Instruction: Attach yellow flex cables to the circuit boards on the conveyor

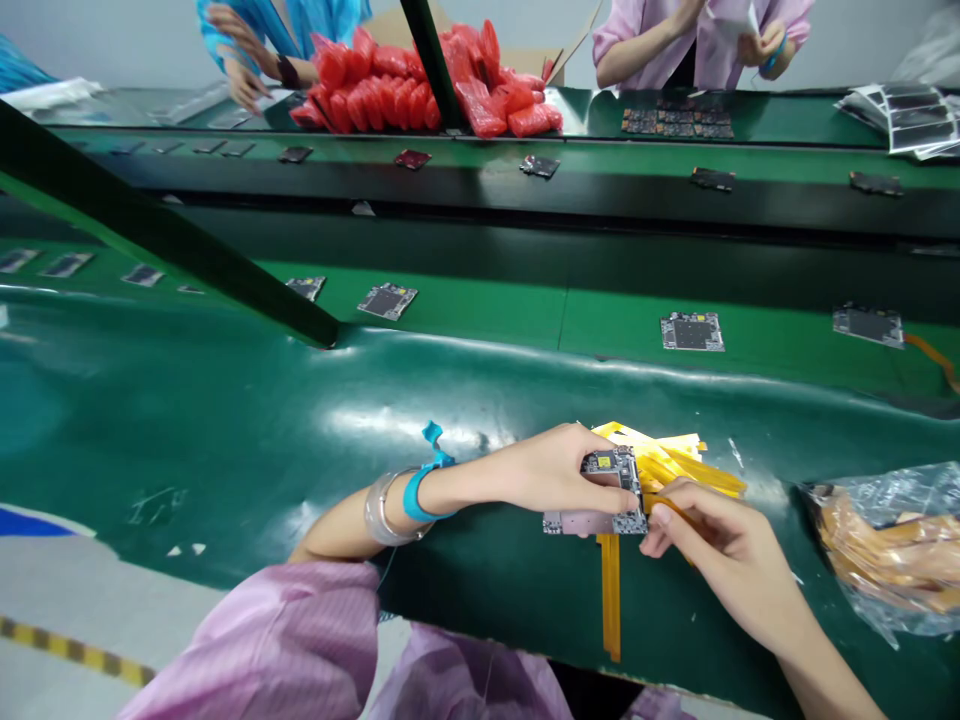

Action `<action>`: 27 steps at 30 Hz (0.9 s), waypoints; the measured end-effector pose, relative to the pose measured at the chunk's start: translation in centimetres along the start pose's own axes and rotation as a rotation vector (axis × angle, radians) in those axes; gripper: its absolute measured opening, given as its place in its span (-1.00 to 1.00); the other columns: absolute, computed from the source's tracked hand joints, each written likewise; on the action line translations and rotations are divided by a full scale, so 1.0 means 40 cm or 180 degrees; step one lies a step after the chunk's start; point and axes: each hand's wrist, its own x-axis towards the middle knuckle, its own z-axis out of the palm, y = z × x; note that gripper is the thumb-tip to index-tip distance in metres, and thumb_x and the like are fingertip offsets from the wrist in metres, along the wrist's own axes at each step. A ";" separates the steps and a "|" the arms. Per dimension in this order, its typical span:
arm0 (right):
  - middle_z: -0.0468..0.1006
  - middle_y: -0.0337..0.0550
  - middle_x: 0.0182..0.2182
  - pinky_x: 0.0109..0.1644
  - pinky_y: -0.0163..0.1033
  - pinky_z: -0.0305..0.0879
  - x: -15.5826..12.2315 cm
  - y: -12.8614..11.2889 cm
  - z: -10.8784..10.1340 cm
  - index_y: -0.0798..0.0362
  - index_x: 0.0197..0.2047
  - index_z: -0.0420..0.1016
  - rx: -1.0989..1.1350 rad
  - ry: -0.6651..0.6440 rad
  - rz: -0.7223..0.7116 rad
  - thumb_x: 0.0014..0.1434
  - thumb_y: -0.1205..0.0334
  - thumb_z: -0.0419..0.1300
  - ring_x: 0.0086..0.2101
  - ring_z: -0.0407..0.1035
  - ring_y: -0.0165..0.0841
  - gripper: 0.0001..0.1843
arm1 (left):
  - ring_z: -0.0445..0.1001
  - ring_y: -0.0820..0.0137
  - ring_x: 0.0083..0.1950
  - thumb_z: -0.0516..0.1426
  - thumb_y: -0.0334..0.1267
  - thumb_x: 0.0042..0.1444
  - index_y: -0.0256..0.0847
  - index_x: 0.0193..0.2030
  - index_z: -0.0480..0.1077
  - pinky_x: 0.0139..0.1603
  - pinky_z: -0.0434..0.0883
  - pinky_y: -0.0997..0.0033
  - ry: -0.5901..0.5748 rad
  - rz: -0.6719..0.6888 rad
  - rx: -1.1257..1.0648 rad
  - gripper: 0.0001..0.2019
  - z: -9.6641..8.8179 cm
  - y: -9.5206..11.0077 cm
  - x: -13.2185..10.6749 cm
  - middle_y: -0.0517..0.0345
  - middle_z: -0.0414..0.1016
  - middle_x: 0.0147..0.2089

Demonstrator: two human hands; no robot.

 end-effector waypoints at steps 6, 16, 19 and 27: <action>0.61 -0.18 -0.35 -0.17 -0.33 0.46 0.002 0.008 -0.006 0.02 -0.21 0.54 -0.0183 -0.0327 0.0240 0.41 -0.03 0.12 -0.30 0.54 -0.33 -0.67 | 0.20 0.55 -0.51 0.18 -0.15 0.11 -0.24 -0.44 0.36 -0.53 0.15 0.56 0.0083 -0.0033 0.0200 -0.78 0.009 -0.008 -0.001 0.30 0.34 -0.52; 0.62 -0.13 -0.20 0.00 -0.20 0.58 0.012 0.009 0.005 0.05 -0.16 0.56 0.0327 -0.0372 0.0533 0.37 -0.08 0.16 -0.18 0.60 -0.23 -0.64 | 0.22 0.54 -0.46 0.21 -0.04 0.15 -0.27 -0.28 0.52 -0.48 0.11 0.54 0.0039 0.0101 0.0451 -0.71 -0.008 -0.015 0.006 0.27 0.36 -0.47; 0.62 -0.12 -0.19 0.01 -0.19 0.58 0.010 0.010 0.007 0.06 -0.14 0.56 0.0285 -0.0389 0.0520 0.38 -0.09 0.16 -0.17 0.60 -0.21 -0.63 | 0.22 0.54 -0.49 0.23 -0.04 0.13 -0.28 -0.29 0.53 -0.50 0.10 0.54 -0.0011 -0.0005 0.0361 -0.71 -0.010 -0.019 0.009 0.27 0.35 -0.50; 0.65 -0.09 -0.14 0.02 -0.14 0.57 0.011 0.016 0.010 0.03 -0.11 0.59 0.0123 -0.0394 0.0416 0.38 -0.10 0.14 -0.15 0.60 -0.16 -0.62 | 0.23 0.53 -0.45 0.24 -0.18 0.01 -0.28 -0.42 0.46 -0.50 0.12 0.56 0.0289 0.0015 0.0053 -0.82 0.017 -0.033 0.029 0.28 0.34 -0.49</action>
